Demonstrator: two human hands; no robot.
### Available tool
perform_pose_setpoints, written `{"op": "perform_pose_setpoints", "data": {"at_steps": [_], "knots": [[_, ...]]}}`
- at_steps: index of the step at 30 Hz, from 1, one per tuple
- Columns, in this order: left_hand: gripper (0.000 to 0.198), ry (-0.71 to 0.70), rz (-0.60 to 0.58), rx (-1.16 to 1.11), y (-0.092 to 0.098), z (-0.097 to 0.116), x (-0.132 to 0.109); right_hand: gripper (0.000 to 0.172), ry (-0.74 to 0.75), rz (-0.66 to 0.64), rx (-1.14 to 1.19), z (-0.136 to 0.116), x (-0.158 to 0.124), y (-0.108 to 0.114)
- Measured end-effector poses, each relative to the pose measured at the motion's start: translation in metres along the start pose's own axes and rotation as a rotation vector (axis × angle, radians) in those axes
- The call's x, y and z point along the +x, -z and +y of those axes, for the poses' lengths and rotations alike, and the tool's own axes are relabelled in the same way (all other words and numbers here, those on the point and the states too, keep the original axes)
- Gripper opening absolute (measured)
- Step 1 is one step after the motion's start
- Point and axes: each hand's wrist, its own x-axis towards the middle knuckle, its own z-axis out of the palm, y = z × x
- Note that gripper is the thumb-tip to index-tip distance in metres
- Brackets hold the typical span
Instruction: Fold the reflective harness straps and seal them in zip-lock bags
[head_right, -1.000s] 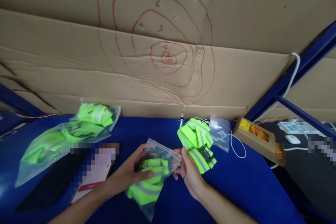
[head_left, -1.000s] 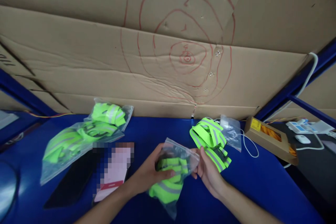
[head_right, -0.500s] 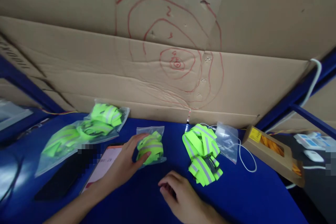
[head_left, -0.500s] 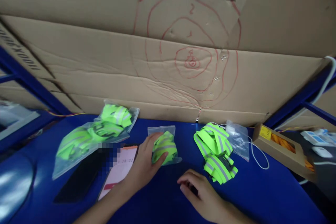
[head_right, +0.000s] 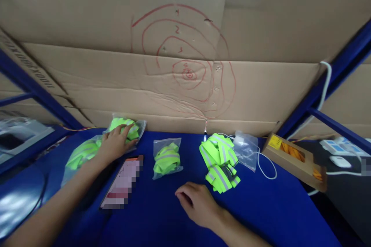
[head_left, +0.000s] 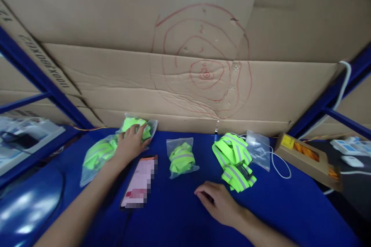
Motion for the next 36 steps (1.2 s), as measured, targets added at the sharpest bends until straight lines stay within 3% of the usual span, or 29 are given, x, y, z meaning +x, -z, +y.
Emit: {"op": "perform_pose_setpoints", "data": {"at_steps": [3, 6, 9, 11, 14, 17, 19, 23, 27, 30, 34, 36], "knots": [[0.060, -0.117, -0.130, -0.111, -0.016, 0.017, -0.011, 0.025, 0.123, 0.035, -0.188, -0.002, 0.000, 0.011], [0.054, -0.183, -0.301, -0.181, -0.030, 0.027, -0.024, 0.025, 0.178, 0.212, -0.343, -0.002, 0.000, 0.037], [0.051, -0.211, -0.291, -0.205, -0.037, 0.025, -0.029, 0.026, 0.062, 0.502, -0.435, 0.005, 0.002, 0.067], [0.051, -0.229, -0.247, -0.218, -0.040, 0.020, -0.031, 0.037, -0.105, 0.593, -0.558, 0.016, 0.005, 0.081], [0.053, -0.239, -0.199, -0.203, -0.043, 0.018, -0.032, 0.082, -0.366, 0.507, -0.715, 0.039, 0.007, 0.088], [0.051, -0.227, -0.160, -0.189, -0.043, 0.021, -0.033, 0.096, -0.528, 0.390, -0.738, 0.060, 0.007, 0.089], [0.050, -0.203, -0.132, -0.204, -0.040, 0.024, -0.032, 0.088, -0.571, 0.346, -0.718, 0.068, 0.007, 0.093], [0.049, -0.187, -0.012, -0.340, -0.020, 0.033, -0.028, 0.042, -0.593, 0.375, -0.665, 0.064, 0.020, 0.117], [0.045, -0.275, 0.083, -0.605, 0.021, 0.059, -0.023, 0.031, -0.471, 0.537, -0.623, 0.030, 0.049, 0.150], [0.047, -0.376, 0.011, -0.834, 0.056, 0.092, -0.023, 0.033, -0.281, 0.595, -0.520, -0.007, 0.076, 0.160], [0.099, -0.422, -0.050, -1.171, 0.085, 0.142, -0.024, 0.050, -0.016, 0.469, -0.432, -0.048, 0.103, 0.143], [0.106, -0.415, -0.051, -1.182, 0.087, 0.158, -0.022, 0.060, 0.139, 0.361, -0.395, -0.061, 0.108, 0.129]]}}
